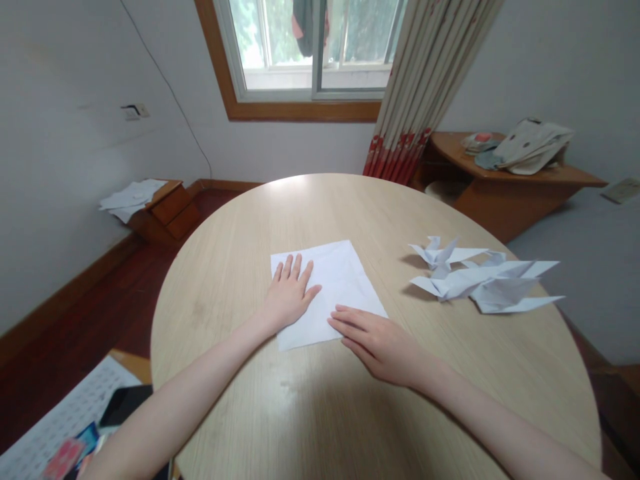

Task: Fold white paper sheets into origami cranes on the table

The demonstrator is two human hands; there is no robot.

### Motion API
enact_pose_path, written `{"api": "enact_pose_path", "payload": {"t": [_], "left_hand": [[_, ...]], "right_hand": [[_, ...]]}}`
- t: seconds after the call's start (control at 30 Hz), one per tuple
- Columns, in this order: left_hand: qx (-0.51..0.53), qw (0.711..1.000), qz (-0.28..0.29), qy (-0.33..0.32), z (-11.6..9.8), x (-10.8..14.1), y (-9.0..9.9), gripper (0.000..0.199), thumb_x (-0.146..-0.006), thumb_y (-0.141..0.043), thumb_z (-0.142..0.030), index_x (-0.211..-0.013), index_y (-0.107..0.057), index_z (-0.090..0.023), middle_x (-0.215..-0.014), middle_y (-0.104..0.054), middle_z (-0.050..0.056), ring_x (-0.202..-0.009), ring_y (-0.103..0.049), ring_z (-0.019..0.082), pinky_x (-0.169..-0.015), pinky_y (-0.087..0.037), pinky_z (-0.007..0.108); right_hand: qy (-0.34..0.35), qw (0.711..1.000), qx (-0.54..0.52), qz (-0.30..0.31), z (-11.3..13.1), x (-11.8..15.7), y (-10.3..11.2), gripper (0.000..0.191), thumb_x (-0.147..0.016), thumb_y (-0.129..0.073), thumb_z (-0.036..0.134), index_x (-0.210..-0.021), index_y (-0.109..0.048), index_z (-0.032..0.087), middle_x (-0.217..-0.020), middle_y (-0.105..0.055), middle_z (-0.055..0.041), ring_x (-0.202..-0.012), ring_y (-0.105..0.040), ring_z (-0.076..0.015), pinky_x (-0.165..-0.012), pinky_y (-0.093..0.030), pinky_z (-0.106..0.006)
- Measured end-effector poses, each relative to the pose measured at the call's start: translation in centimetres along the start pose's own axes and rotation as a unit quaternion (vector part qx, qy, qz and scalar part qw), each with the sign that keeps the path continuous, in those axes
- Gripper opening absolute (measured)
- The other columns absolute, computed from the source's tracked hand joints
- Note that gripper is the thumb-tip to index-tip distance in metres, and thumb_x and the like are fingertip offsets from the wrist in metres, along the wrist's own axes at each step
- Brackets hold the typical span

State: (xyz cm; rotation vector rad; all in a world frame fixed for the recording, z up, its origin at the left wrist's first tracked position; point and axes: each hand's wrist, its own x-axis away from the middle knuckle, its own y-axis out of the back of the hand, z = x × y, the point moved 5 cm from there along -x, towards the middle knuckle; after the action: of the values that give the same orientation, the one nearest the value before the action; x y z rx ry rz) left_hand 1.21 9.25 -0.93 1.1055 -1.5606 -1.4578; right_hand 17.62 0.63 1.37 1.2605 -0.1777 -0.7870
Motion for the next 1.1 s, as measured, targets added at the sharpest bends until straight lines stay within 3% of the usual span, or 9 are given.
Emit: {"api": "enact_pose_path", "payload": {"t": [0.2, 0.37, 0.57, 0.63, 0.8, 0.97, 1.1], "left_hand": [[-0.006, 0.997, 0.019, -0.080, 0.6, -0.3, -0.1, 0.059, -0.100, -0.029, -0.048, -0.150, -0.026, -0.016, -0.158, -0.015, 0.014, -0.146, -0.008, 0.029, -0.117, -0.016, 0.047], [0.004, 0.994, 0.017, -0.109, 0.3, -0.1, 0.3, 0.058, -0.100, -0.031, -0.048, -0.148, -0.029, -0.015, -0.157, -0.019, 0.015, -0.146, -0.012, 0.027, -0.117, -0.018, 0.046], [0.038, 0.989, 0.012, -0.146, -1.3, 0.9, 1.1, 0.045, -0.102, -0.031, -0.032, -0.141, -0.041, -0.011, -0.151, -0.035, 0.014, -0.142, -0.028, 0.020, -0.116, -0.026, 0.039], [0.048, 0.987, 0.021, -0.152, -2.0, 1.6, 1.2, 0.047, -0.101, -0.033, -0.034, -0.140, -0.041, -0.010, -0.151, -0.036, 0.014, -0.142, -0.029, 0.020, -0.116, -0.028, 0.038], [0.050, 0.980, 0.077, -0.178, -3.1, 3.9, 1.0, 0.070, -0.097, -0.034, -0.055, -0.147, -0.027, -0.007, -0.155, -0.020, 0.019, -0.146, -0.013, 0.024, -0.117, -0.024, 0.042], [0.050, 0.973, 0.118, -0.190, -3.2, 5.3, 0.5, 0.116, -0.074, -0.044, -0.082, -0.151, -0.005, -0.005, -0.155, -0.003, 0.023, -0.145, 0.001, 0.030, -0.118, -0.016, 0.049], [0.044, 0.974, 0.115, -0.190, -3.2, 5.2, 0.1, 0.108, -0.079, -0.044, -0.077, -0.151, -0.003, -0.007, -0.156, -0.003, 0.022, -0.145, 0.000, 0.030, -0.118, -0.017, 0.049]], "right_hand": [[0.001, 0.997, -0.030, 0.067, 0.6, 0.2, 0.2, 0.051, -0.090, -0.054, 0.020, -0.140, -0.046, 0.016, -0.140, -0.053, -0.0143, -0.133, -0.044, -0.0245, -0.109, -0.040, -0.046], [-0.050, 0.989, -0.031, 0.132, -1.2, 0.9, 0.3, 0.082, -0.079, -0.072, 0.039, -0.148, -0.032, 0.022, -0.155, -0.028, -0.0117, -0.144, -0.018, -0.0281, -0.116, -0.021, -0.055], [-0.066, 0.986, -0.039, 0.149, -2.0, 1.3, 0.1, 0.086, -0.079, -0.072, 0.042, -0.150, -0.026, 0.027, -0.157, -0.021, -0.0089, -0.145, -0.013, -0.0279, -0.117, -0.020, -0.053], [-0.068, 0.985, -0.038, 0.152, -1.9, 1.3, 0.1, 0.086, -0.079, -0.071, 0.043, -0.150, -0.025, 0.027, -0.157, -0.020, -0.0088, -0.145, -0.014, -0.0282, -0.116, -0.021, -0.053], [-0.087, 0.981, -0.031, 0.168, -1.8, 1.2, 0.1, 0.083, -0.080, -0.070, 0.046, -0.149, -0.029, 0.026, -0.156, -0.023, -0.0092, -0.145, -0.016, -0.0291, -0.116, -0.022, -0.054], [-0.097, 0.982, -0.015, 0.164, -1.7, 1.1, 0.3, 0.086, -0.075, -0.075, 0.045, -0.147, -0.034, 0.022, -0.155, -0.025, -0.0108, -0.143, -0.020, -0.0313, -0.115, -0.025, -0.054], [-0.109, 0.981, -0.013, 0.160, -1.7, 1.2, 0.1, 0.091, -0.076, -0.073, 0.049, -0.149, -0.029, 0.018, -0.154, -0.027, -0.0122, -0.143, -0.022, -0.0308, -0.116, -0.026, -0.051]]}}
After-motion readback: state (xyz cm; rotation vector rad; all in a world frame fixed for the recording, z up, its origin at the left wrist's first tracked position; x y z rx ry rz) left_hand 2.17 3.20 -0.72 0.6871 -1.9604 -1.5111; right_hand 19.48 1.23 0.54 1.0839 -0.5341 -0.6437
